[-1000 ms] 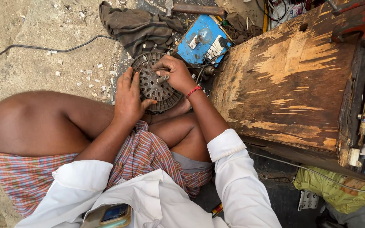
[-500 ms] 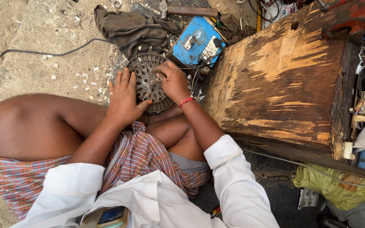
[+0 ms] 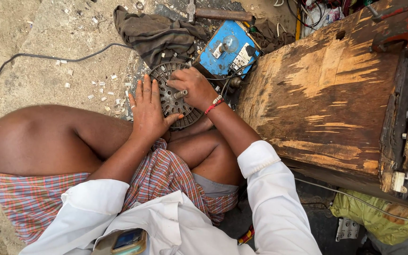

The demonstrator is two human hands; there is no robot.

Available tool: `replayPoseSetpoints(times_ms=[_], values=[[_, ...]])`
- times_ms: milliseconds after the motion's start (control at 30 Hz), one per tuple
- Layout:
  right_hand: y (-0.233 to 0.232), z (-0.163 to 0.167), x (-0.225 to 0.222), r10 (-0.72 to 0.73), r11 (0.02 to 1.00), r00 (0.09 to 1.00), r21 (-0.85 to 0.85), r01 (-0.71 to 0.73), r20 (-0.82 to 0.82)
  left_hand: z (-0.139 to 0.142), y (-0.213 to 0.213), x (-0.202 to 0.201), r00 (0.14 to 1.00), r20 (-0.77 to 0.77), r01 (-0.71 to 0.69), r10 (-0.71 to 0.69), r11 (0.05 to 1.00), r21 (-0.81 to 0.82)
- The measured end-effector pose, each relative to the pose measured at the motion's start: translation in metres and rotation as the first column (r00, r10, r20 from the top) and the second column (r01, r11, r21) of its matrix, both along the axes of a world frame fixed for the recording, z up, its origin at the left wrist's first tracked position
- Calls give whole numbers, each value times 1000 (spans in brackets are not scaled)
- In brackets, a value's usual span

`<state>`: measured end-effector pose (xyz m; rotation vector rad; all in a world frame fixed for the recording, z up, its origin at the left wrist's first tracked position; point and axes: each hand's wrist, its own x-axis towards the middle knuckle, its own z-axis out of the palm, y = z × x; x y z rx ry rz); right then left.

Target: The person sits on the ground assembling and adjusting an electric motor armature and fan impeller, pressing the rotor onto the shaft and fitting the impeller by hand. They then pick up pliers and a bearing puller tool, positioning the puller on the motor hub and working on it with the tool.

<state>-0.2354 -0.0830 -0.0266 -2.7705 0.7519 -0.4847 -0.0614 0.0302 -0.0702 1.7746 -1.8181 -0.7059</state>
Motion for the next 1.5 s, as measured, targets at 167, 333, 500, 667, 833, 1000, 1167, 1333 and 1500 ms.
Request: replayPoseSetpoints(times_ms=[167,333,500,667,833,1000,1167,1333,1500], values=[[-4,0,1,-54,998,997,36,55,-47,-1,-1,1,1000,0,10,-10,1000,-21],[0,-6,-3,-39,999,998,11,40,-57,-4,-3,1,1000,-7,9,-9,1000,-16],[-2,-16,0,-167,986,986,-1,167,3,-7,-3,0,1000,-24,6,-7,999,-53],[-9,-19,0,-161,984,986,86,157,42,-5,-5,3,1000,2,26,-26,1000,0],[6,-13,-10,-189,975,974,142,171,127,-5,-6,4,1000,-11,29,-29,1000,3],[3,-8,-6,-46,999,998,16,47,-53,-7,-5,6,998,-49,34,-34,999,-9],[0,-8,-9,-36,999,999,20,36,-11,-6,-8,8,998,-58,37,-37,999,14],[8,-11,-9,-85,995,996,-46,84,-23,-5,-5,10,997,-72,38,-39,999,-6],[1,-8,-1,-21,1000,1000,8,21,-4,-6,-7,12,996,-61,62,-63,998,-22]])
